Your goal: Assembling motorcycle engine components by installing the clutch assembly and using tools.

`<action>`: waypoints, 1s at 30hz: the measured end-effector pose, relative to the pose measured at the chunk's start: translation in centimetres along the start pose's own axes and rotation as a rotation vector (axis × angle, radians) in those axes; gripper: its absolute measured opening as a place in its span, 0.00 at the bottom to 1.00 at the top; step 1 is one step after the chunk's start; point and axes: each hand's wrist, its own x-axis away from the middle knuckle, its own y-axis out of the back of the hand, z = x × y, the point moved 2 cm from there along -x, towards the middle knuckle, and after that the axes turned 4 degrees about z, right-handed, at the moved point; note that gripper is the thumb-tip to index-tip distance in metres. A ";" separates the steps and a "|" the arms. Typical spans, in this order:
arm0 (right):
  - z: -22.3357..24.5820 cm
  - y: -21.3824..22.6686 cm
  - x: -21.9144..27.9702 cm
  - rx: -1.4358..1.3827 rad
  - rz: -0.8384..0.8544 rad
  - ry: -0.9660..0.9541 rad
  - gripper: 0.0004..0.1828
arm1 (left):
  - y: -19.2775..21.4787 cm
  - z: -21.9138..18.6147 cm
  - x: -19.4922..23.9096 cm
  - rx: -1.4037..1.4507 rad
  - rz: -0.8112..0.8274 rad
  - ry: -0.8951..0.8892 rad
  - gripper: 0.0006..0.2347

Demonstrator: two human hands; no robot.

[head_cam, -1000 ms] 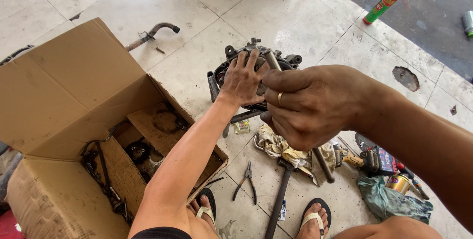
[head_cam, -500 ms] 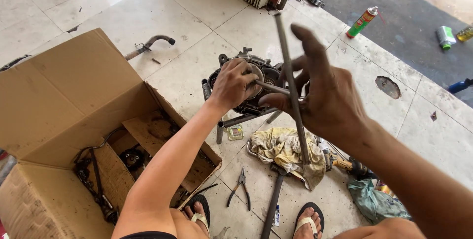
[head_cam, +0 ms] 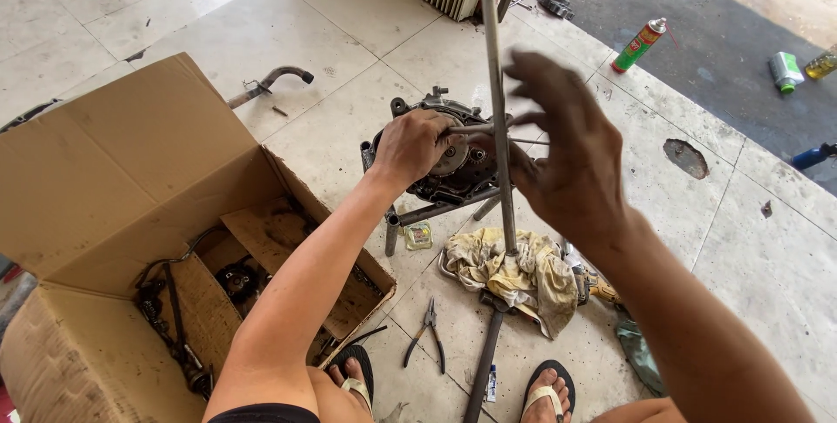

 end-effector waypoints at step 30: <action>10.2 4.9 -8.3 0.822 1.025 -0.111 0.52 | 6.6 -10.1 -2.9 0.867 -0.178 -0.316 0.04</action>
